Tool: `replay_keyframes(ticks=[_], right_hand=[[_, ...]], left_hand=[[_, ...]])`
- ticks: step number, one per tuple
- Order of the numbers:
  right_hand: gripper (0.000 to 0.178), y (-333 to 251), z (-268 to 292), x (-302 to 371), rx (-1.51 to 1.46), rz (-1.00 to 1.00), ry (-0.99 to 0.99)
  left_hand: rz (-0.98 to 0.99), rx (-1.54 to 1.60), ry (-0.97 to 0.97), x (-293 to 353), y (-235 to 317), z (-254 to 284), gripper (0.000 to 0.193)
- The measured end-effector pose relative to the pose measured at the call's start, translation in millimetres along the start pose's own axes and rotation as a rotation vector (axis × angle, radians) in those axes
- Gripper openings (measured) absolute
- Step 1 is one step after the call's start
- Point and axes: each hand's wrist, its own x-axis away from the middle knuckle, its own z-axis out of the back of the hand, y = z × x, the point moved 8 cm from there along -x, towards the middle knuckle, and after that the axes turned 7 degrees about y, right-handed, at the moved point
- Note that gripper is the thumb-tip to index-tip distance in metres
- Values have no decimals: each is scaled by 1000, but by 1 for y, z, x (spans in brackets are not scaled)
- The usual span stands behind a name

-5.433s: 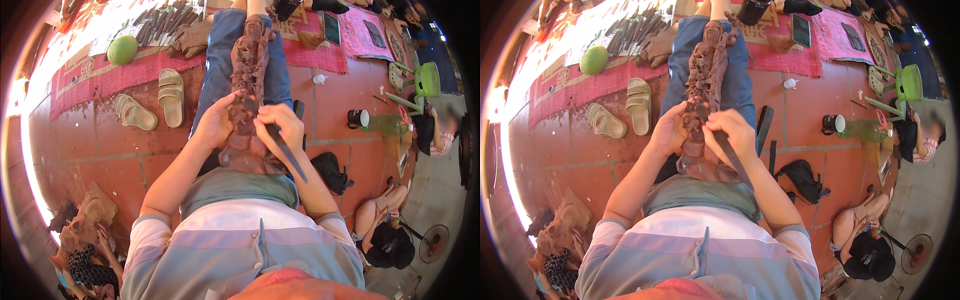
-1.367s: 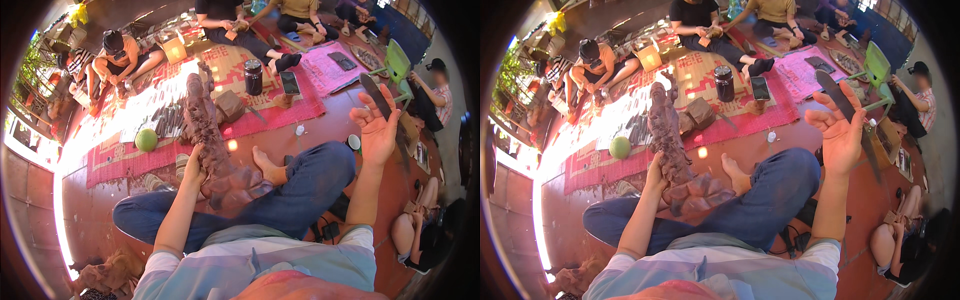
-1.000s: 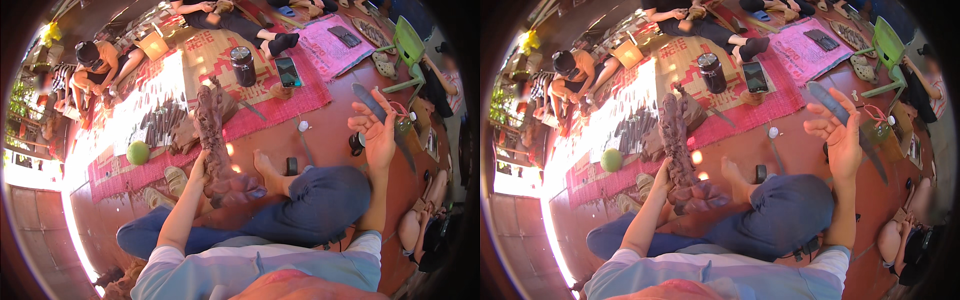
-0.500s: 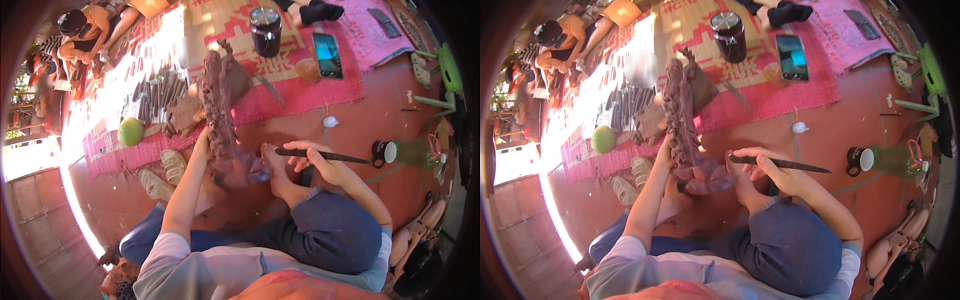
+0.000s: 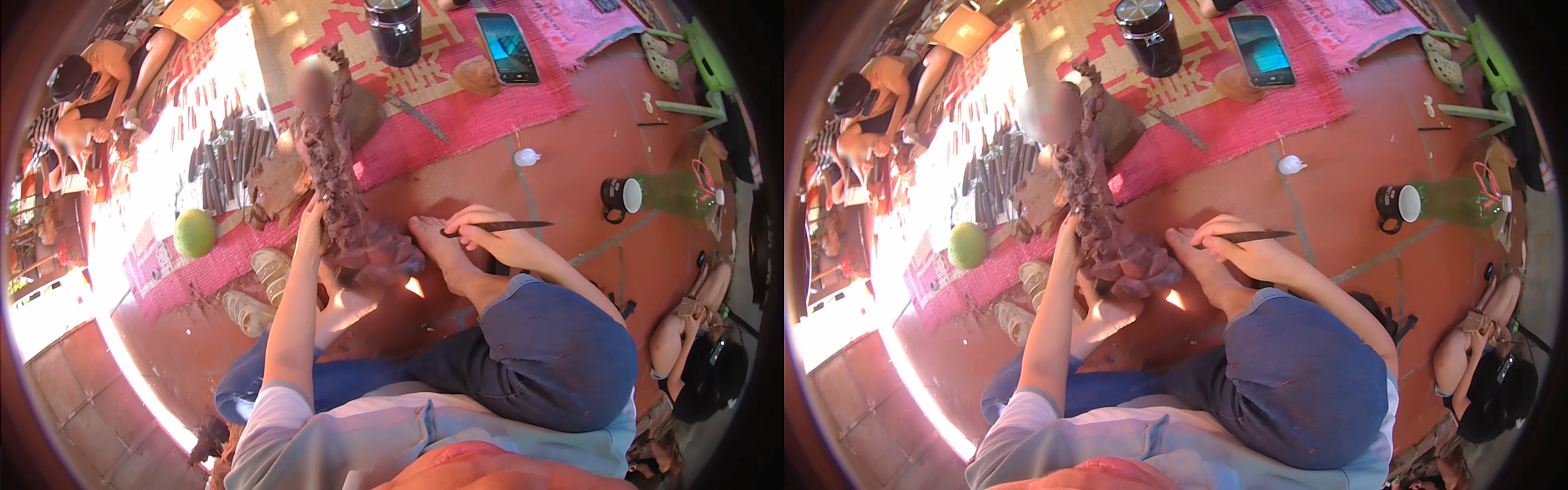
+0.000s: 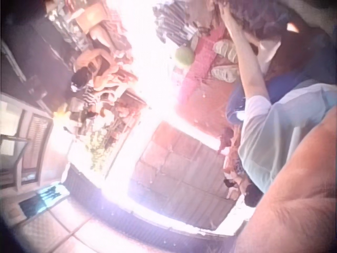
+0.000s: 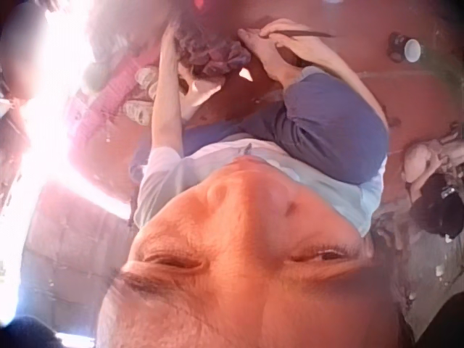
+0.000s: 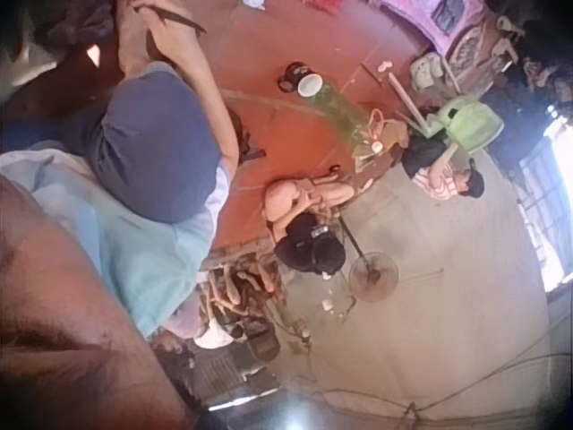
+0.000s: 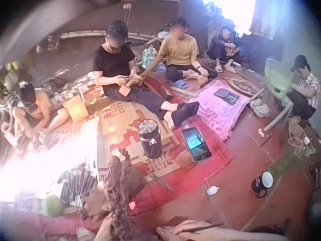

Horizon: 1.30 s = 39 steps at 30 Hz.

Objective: The person sits cross-legged on the floor and carves a long, dark piece of wood using a small knife. They hold the wood with their left hand and use the knife in their right hand to scrape and shape the surface. The person occasionally rotates the wood to access different sides.

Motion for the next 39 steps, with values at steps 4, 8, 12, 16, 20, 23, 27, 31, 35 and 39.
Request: replay_keyframes(ticks=[4, 8, 12, 16, 20, 23, 27, 31, 35, 39], right_hand=[[15, 3, -5, -10, 215, 71, -63], [12, 20, -8, -15, 37, -83, -59], [15, 12, -5, -21, 112, -81, -22], [19, 16, -2, -23, 108, -142, 19], [17, 14, -1, -29, 48, -153, 65], [17, 16, 16, -52, 212, -22, 116], [17, 11, 59, -100, 726, 282, 355], [21, 26, 90, -149, 955, 14, 503], [25, 45, 98, -196, 1101, -45, 526], [31, 67, 116, -230, 1149, -86, 618]], left_hand=[[23, 15, -61, -2, -11, 13, 46], [23, -6, -16, 5, -17, 14, 53], [89, -70, 40, 20, -17, 27, 55], [18, -315, 126, 36, -24, 44, 56], [-72, -249, 44, 28, -34, 66, 54], [1, -146, -33, 29, -40, 49, 57], [-45, -147, -21, 33, -36, 26, 59], [-87, -205, 61, 48, -25, 8, 58], [-189, -247, 78, 46, -27, 18, 58], [-382, -555, 207, 39, -31, 25, 49]])
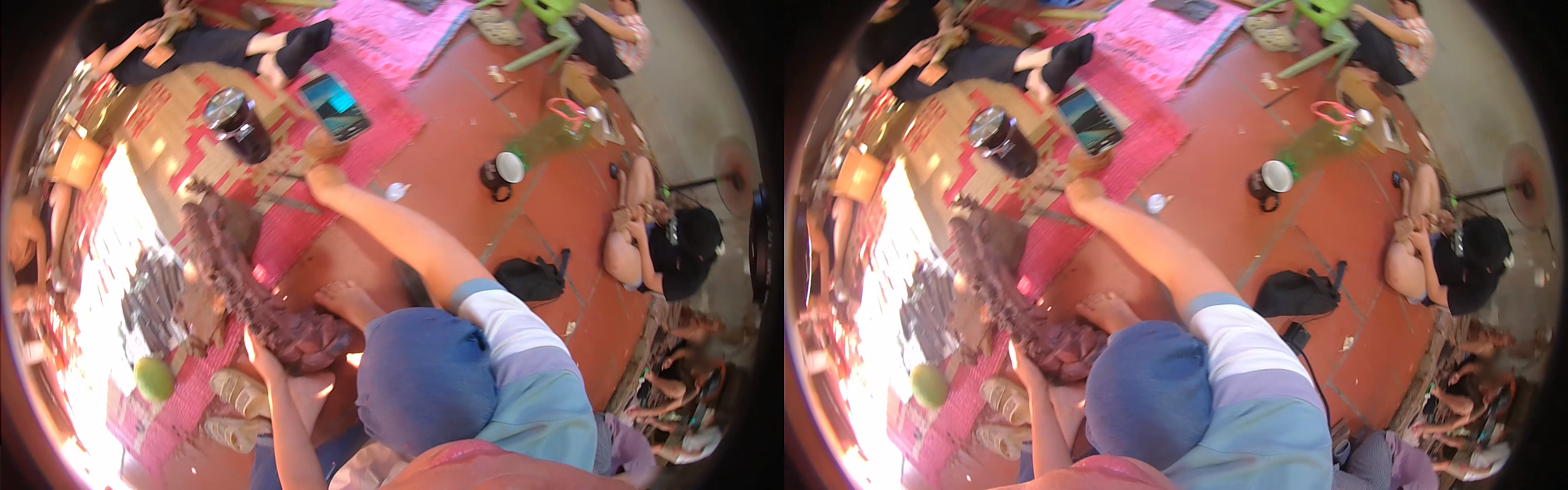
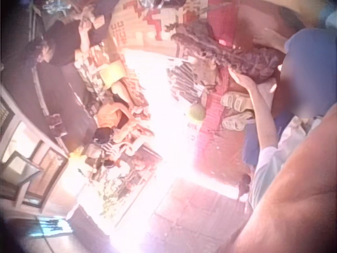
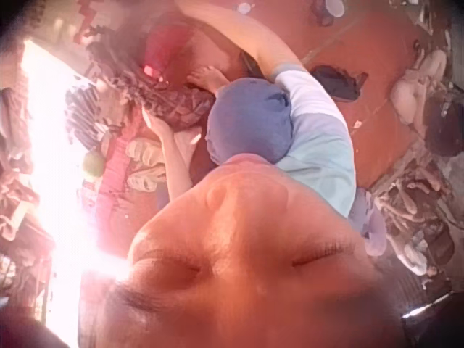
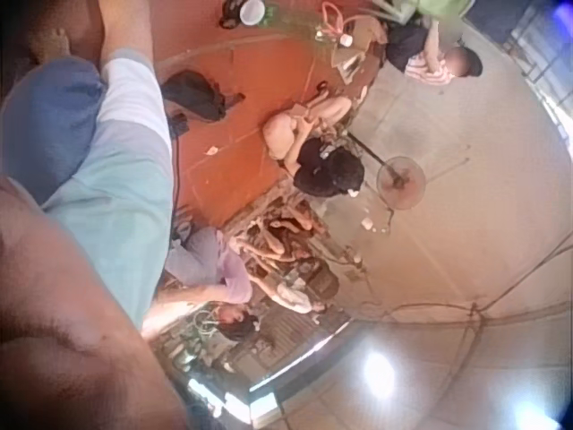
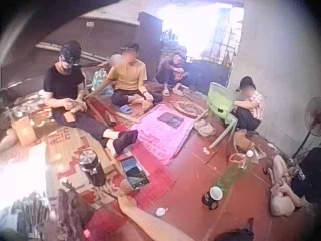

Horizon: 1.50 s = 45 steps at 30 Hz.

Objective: The person sits cross-legged on the floor and carves a long, dark piece of wood using a small knife. They hold the wood with their left hand and use the knife in their right hand to scrape and shape the surface. The person occasionally rotates the wood to access different sides.

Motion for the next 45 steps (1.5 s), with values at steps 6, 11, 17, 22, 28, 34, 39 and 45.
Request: replay_keyframes(ticks=[6, 11, 17, 22, 28, 34, 39, 45], right_hand=[[23, -22, 15, 11, -310, 124, 139], [31, -33, -14, 20, -81, 136, 36], [36, -33, -31, 15, -102, 40, -70], [35, -19, -35, 15, -152, -18, -217], [24, -23, -32, 47, -338, -42, -311], [16, -41, 41, 116, -535, 34, -369], [11, -101, 179, 163, -710, 83, -357], [5, -126, 275, 170, -526, 297, -451]], left_hand=[[156, 143, 227, 15, -5, 7, 41], [-41, -35, 248, 13, -2, 11, 41], [-4, 38, 312, 21, 15, 20, 44], [22, 17, 316, 67, 31, 25, 48], [-297, -650, -118, 163, 71, -32, 81], [-77, -373, -385, 201, 77, -43, 65], [-57, -338, -359, 193, 79, -38, 52], [-317, -499, -304, 197, 79, -28, 46]])
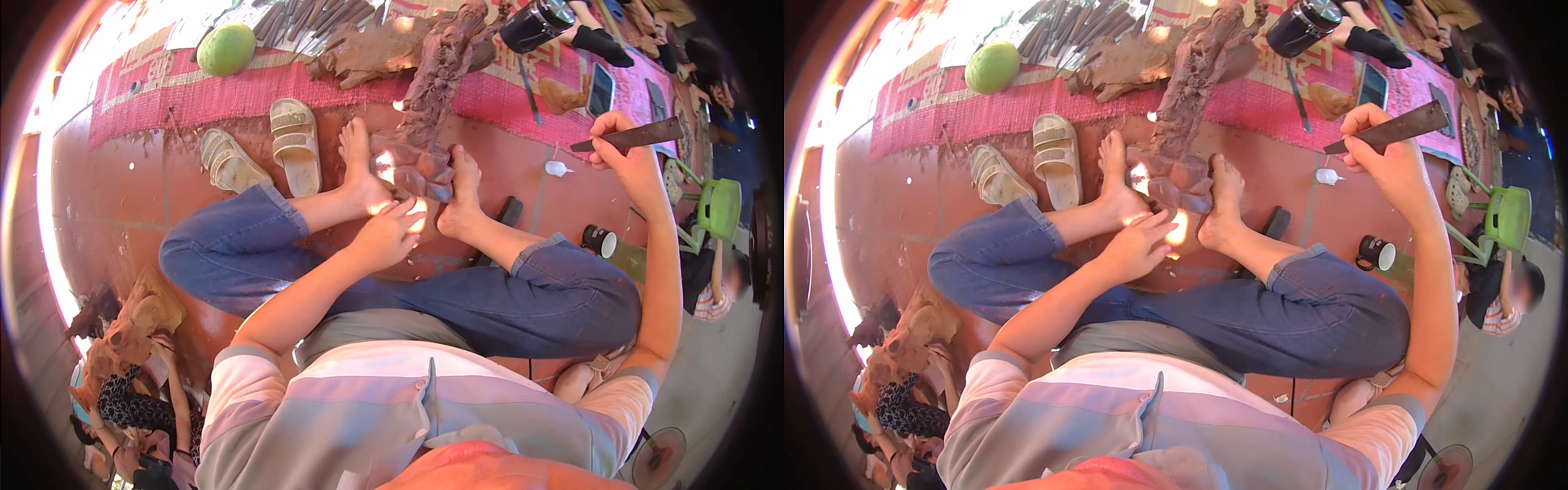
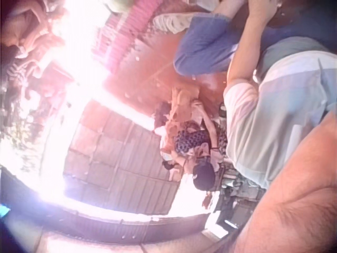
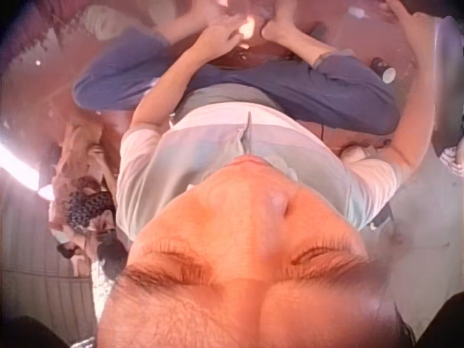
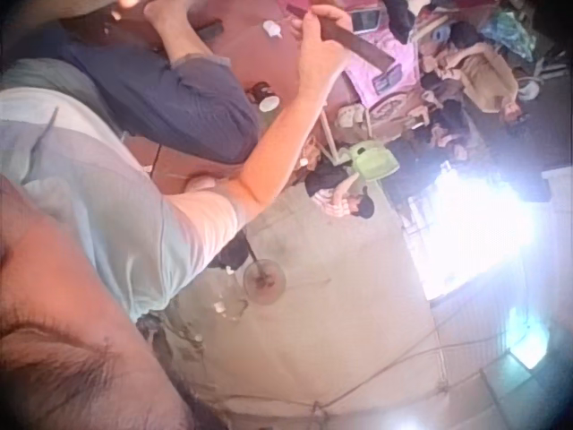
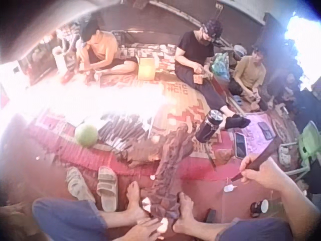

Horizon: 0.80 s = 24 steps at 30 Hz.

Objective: The person sits cross-legged on the floor and carves a long, dark piece of wood using a small knife. They hold the wood with their left hand and use the knife in their right hand to scrape and shape the surface. The person occasionally rotates the wood to access different sides.

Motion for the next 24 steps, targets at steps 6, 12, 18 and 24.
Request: replay_keyframes(ticks=[6, 12, 18, 24], right_hand=[[12, -9, 0, 34, -58, 29, 23], [21, -67, -1, 34, -157, 293, 26], [26, -123, 5, 62, -254, 501, 79], [30, -131, 5, 74, -295, 569, 42]], left_hand=[[-52, -56, 363, 24, 19, 109, 43], [18, -756, 785, 159, 57, 216, 41], [192, -845, 1117, 266, 88, 211, 81], [496, -84, 1220, 317, 37, 123, 80]])
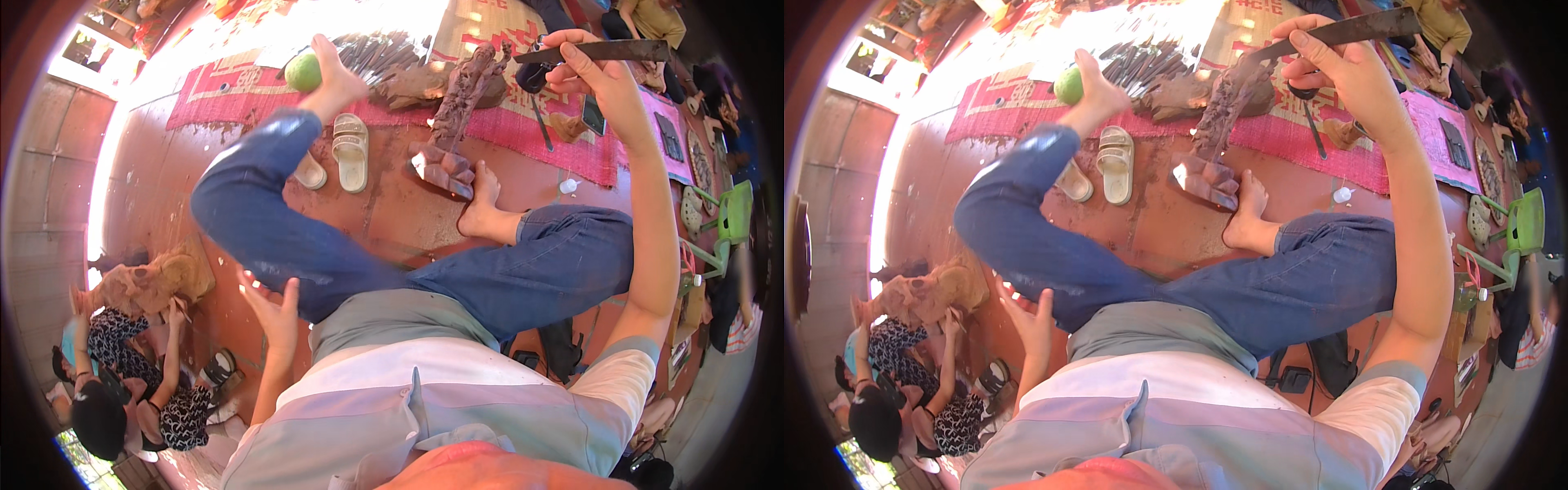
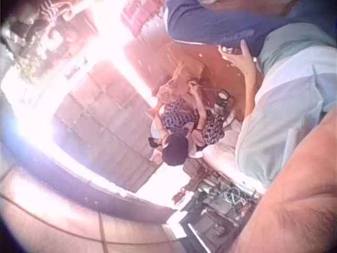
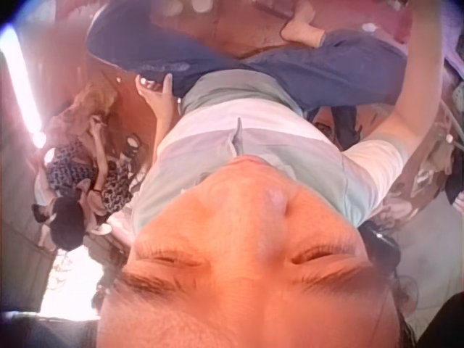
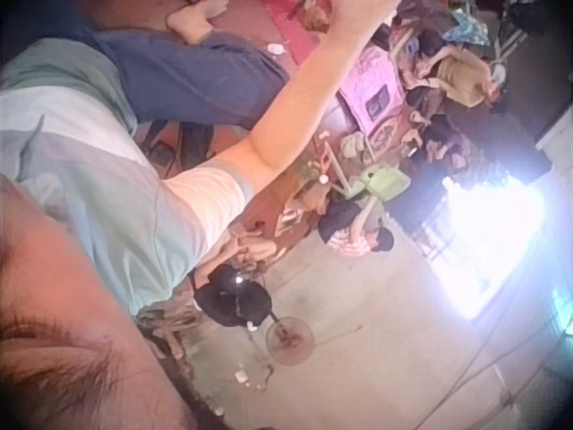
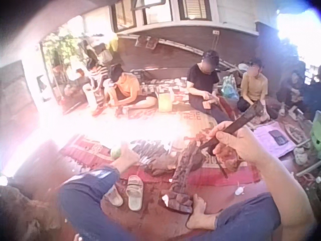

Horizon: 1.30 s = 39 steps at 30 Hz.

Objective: The person sits cross-legged on the floor and carves a long, dark piece of wood using a small knife. They hold the wood with their left hand and use the knife in their right hand to scrape and shape the surface. The person occasionally rotates the wood to access different sides.

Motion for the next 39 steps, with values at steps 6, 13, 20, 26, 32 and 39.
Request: replay_keyframes(ticks=[6, 13, 20, 26, 32, 39], right_hand=[[31, 8, 1, 4, 19, 11, -45], [31, 29, 12, 7, 41, 24, -16], [30, 38, 37, 40, 40, -19, 93], [33, 142, 89, 94, -73, -315, 199], [41, 206, 130, 131, -48, -483, 389], [38, 218, 134, 142, -88, -517, 425]], left_hand=[[7, -102, -296, 20, -10, -17, 26], [-423, -468, -1046, 39, 54, -11, 22], [-403, -25, -1053, 27, 138, -108, 11], [-916, 461, -1294, 109, 213, -205, 23], [-386, 195, -1141, -7, 172, -319, 25], [31, 53, -985, -98, 50, -401, 59]])
